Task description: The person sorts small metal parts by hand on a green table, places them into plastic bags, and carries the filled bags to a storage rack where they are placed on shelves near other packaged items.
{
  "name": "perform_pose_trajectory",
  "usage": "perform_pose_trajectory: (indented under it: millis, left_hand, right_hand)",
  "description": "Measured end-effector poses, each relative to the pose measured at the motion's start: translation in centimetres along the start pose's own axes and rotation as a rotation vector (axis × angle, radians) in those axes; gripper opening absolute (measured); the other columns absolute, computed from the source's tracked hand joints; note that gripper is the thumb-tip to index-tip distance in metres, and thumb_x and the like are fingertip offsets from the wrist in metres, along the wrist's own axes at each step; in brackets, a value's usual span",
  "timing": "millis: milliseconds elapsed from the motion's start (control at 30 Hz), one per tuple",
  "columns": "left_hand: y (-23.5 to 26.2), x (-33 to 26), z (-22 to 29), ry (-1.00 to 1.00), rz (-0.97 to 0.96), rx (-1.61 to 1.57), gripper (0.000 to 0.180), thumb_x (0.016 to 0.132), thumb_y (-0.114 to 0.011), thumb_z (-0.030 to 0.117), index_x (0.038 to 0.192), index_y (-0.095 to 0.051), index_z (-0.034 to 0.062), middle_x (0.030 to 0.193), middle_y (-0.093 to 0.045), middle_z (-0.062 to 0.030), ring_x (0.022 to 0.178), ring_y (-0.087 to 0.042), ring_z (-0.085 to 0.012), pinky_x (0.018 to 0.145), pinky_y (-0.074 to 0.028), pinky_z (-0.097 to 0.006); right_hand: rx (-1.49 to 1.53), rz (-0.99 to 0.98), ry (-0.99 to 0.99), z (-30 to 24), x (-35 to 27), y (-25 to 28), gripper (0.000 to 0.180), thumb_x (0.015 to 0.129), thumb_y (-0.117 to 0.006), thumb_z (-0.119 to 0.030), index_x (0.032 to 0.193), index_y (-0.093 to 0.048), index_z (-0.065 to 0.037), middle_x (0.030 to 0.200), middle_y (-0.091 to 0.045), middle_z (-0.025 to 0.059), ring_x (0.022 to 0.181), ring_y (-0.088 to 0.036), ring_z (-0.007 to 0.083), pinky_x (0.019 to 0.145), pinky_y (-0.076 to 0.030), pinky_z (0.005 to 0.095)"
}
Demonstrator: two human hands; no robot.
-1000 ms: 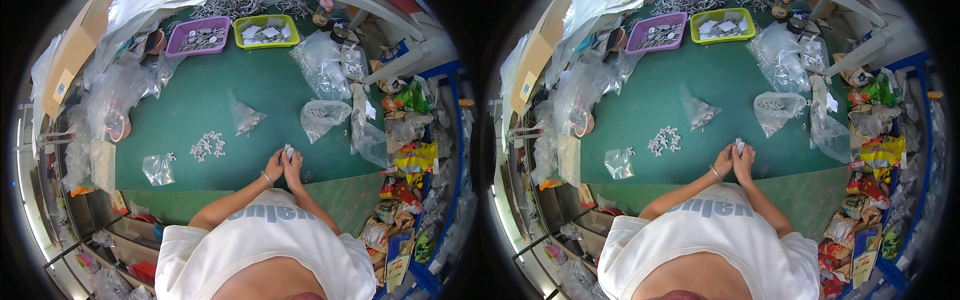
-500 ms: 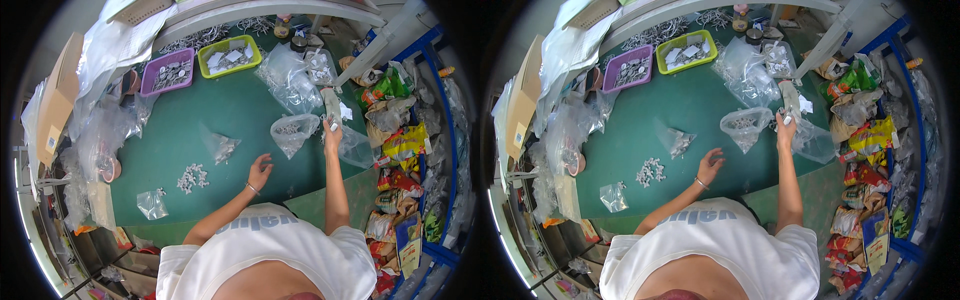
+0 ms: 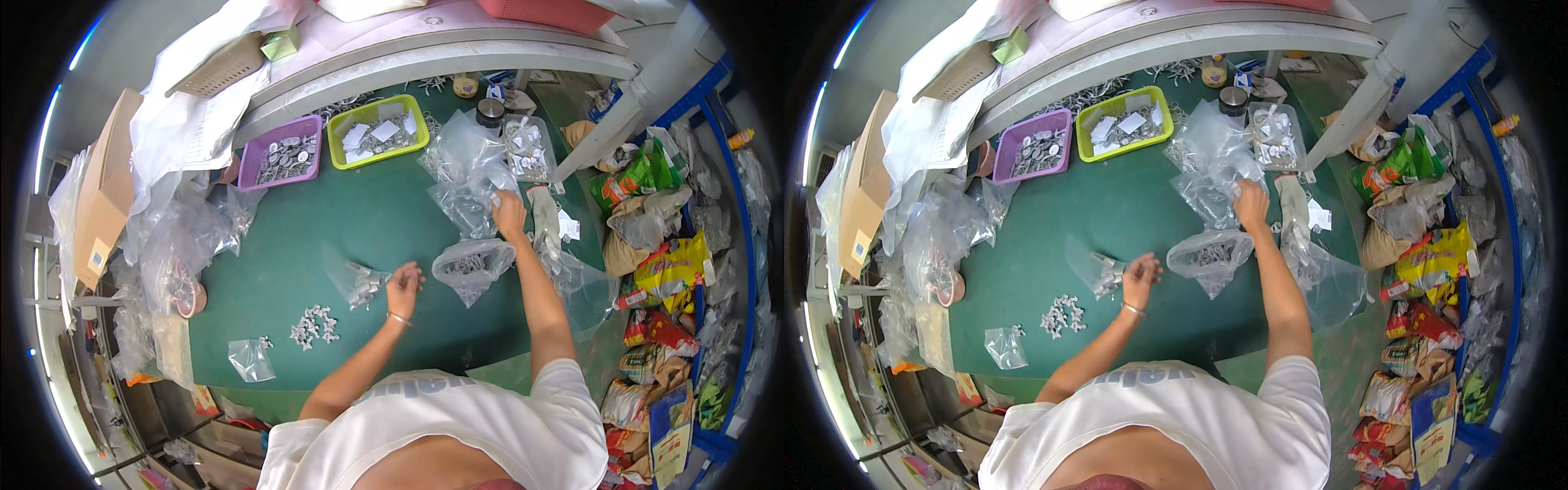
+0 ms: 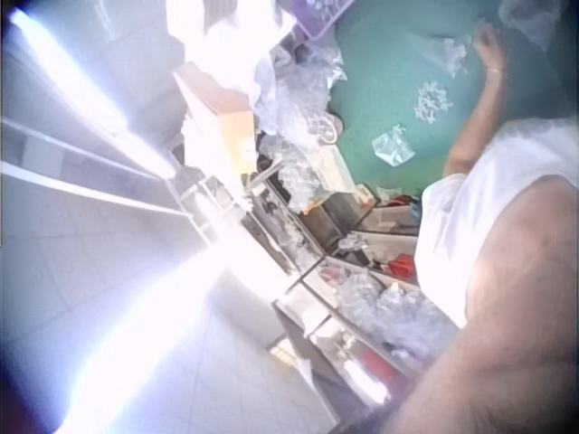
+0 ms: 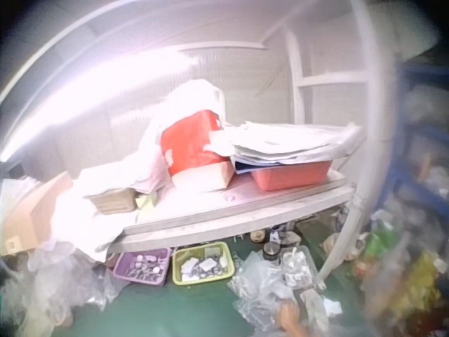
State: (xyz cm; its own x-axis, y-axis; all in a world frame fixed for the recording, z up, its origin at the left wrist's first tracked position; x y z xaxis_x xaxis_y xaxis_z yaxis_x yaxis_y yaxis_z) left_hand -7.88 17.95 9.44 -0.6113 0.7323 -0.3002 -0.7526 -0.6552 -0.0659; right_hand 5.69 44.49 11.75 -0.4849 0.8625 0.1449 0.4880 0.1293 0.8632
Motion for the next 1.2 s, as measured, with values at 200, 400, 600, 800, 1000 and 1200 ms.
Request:
perform_pose_trajectory:
  millis: [200,400,600,800,1000,1200]
  left_hand:
    - [-4.8,9.9,5.4,0.06,0.071,0.303,0.044,0.075,-0.066,0.031,0.101,-0.053,-0.0023,0.08,-0.059,-0.006,0.064,-0.055,-0.0105,0.055,-0.045,-0.023]
    - [-7.2,12.2,5.6,-0.238,0.034,0.276,0.028,0.075,-0.062,0.012,0.097,-0.054,-0.0033,0.079,-0.06,-0.0084,0.072,-0.057,-0.0136,0.064,-0.045,-0.026]
    - [-9.2,11.5,5.1,-0.184,-0.388,0.07,0.027,0.083,-0.05,0.005,0.109,-0.053,-0.0001,0.089,-0.059,-0.0016,0.077,-0.051,-0.0071,0.069,-0.042,-0.022]
    - [-10.5,13.2,5.5,-0.172,-0.516,0.149,0.036,0.082,-0.048,0.004,0.118,-0.05,0.0036,0.088,-0.057,0.0003,0.073,-0.05,-0.0058,0.065,-0.042,-0.021]
    - [-14.9,14.6,7.5,-0.278,-0.575,0.297,0.04,0.078,-0.047,0.003,0.118,-0.05,0.0051,0.078,-0.057,-0.0034,0.057,-0.049,-0.0076,0.051,-0.042,-0.024]
    - [-20.6,17.4,8.6,-0.088,-0.553,0.257,0.051,0.078,-0.055,0.009,0.126,-0.039,0.0041,0.082,-0.058,-0.0095,0.061,-0.054,-0.0131,0.052,-0.046,-0.026]
  right_hand:
    - [-0.004,0.007,0.606,-8.1,-4.0,3.8,0.018,0.066,-0.06,-0.003,0.084,-0.059,-0.006,0.084,-0.057,0.0093,0.08,-0.053,0.0294,0.069,-0.044,0.0377]
    - [0.794,-0.459,0.026,-6.6,-2.1,2.9,0.02,0.071,-0.065,-0.014,0.088,-0.06,-0.005,0.077,-0.059,0.0048,0.063,-0.054,0.0168,0.057,-0.043,0.0286]
    - [0.952,-0.922,-0.644,-4.8,-0.1,-1.4,0.021,0.076,-0.064,-0.017,0.089,-0.056,-0.004,0.073,-0.058,0.0052,0.062,-0.054,0.0128,0.046,-0.042,0.0263]
    - [1.352,-0.505,-0.795,-2.3,-0.1,-3.8,0.023,0.077,-0.061,-0.015,0.096,-0.054,-0.005,0.086,-0.057,0.0062,0.067,-0.057,0.0185,0.055,-0.047,0.0322]
    - [1.109,-0.311,-0.821,1.8,-0.6,0.2,0.032,0.077,-0.06,-0.021,0.103,-0.055,-0.003,0.089,-0.057,0.0071,0.076,-0.054,0.0192,0.064,-0.044,0.0345]
    - [0.295,-0.097,-0.272,5.1,1.2,3.6,0.05,0.083,-0.049,-0.037,0.108,-0.05,0.007,0.098,-0.057,0.0269,0.092,-0.054,0.0405,0.081,-0.041,0.0418]
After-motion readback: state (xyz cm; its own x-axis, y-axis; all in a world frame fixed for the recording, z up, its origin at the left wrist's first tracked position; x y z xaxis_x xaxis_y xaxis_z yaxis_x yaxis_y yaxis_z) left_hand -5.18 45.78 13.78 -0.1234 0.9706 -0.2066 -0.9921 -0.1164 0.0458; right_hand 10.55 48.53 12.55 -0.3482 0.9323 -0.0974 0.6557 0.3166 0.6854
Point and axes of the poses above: each hand's wrist, its own x-axis towards the middle knuckle, its own y-axis out of the back of the hand, z = x × y, the point moved 5 cm from there along x, towards the middle knuckle
